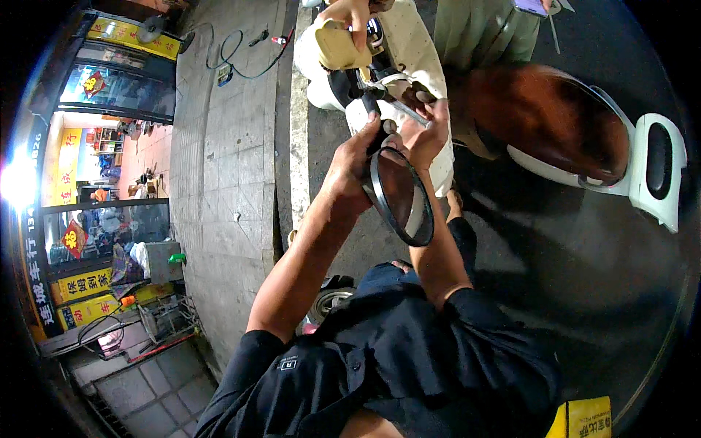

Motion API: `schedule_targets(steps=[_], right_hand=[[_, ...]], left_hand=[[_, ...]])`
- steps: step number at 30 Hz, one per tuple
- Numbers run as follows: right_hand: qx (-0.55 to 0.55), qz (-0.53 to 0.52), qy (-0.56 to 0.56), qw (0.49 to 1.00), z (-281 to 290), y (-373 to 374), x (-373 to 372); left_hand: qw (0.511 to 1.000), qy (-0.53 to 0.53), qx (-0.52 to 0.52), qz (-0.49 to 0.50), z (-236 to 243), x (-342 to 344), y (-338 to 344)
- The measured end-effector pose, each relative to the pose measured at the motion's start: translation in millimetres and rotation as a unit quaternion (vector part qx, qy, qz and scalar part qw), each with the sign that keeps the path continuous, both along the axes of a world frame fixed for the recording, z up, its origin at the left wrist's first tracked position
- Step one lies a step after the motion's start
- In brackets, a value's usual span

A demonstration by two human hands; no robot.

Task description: The person unscrews the front headlight assembly of a scooter using a power tool, disconnects the wiring, retrieves a component from inside a shop, and then installs a new bulb into the assembly before reattaching it.

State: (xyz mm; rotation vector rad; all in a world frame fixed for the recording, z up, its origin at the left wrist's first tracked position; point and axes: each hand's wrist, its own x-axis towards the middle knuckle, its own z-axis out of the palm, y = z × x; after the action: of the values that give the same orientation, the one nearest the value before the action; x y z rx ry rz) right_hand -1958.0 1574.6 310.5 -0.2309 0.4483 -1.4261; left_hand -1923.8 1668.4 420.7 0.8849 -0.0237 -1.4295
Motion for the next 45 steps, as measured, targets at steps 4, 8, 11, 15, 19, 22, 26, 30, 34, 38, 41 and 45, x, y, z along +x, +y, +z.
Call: schedule_targets(steps=[4, 8, 11, 15, 19, 22, 26, 30, 34, 38, 41, 45], right_hand=[[0.081, -0.009, -0.185, 0.979, 13.2, 1.8, 9.7], [0.072, -0.037, -0.193, 0.978, 39.9, -4.0, -0.9], [0.078, -0.046, -0.19, 0.978, 41.1, -3.5, 12.6], [0.036, -0.034, -0.176, 0.983, 35.5, -6.5, 8.2], [-0.002, -0.002, -0.161, 0.987, 33.7, -7.3, 1.5], [0.022, -0.018, -0.14, 0.99, 44.4, -7.7, 5.2], [0.022, -0.016, -0.128, 0.991, 46.8, -12.8, 0.3], [0.036, 0.015, -0.158, 0.987, 48.7, -16.1, -0.4], [0.018, 0.049, -0.133, 0.99, 46.8, -24.3, -5.3], [0.02, 0.068, -0.115, 0.991, 46.0, -25.6, -6.3], [0.029, 0.077, -0.114, 0.99, 45.1, -27.0, -5.0], [0.03, 0.068, -0.108, 0.991, 51.9, -31.2, -6.7]], left_hand=[[0.998, -0.043, 0.036, 0.016, 3.7, -2.9, -0.6], [0.97, -0.236, 0.057, -0.032, 8.1, -11.4, -7.3], [0.963, -0.241, 0.121, 0.02, 13.7, -14.0, -5.5], [0.966, -0.201, 0.16, 0.022, 31.3, -21.8, -12.1], [0.956, -0.231, 0.176, -0.029, 26.6, -15.3, -5.7], [0.944, -0.264, 0.193, -0.035, 31.0, -15.2, -4.6], [0.955, -0.233, 0.182, -0.04, 29.0, -16.9, -5.4], [0.961, -0.214, 0.171, -0.031, 32.9, -16.0, -2.2], [0.959, -0.219, 0.178, -0.033, 33.6, -16.6, -5.5], [0.955, -0.231, 0.188, -0.009, 33.0, -19.1, -7.7], [0.959, -0.218, 0.182, -0.009, 28.7, -15.8, -5.1], [0.956, -0.219, 0.196, -0.015, 32.7, -17.4, -8.9]])
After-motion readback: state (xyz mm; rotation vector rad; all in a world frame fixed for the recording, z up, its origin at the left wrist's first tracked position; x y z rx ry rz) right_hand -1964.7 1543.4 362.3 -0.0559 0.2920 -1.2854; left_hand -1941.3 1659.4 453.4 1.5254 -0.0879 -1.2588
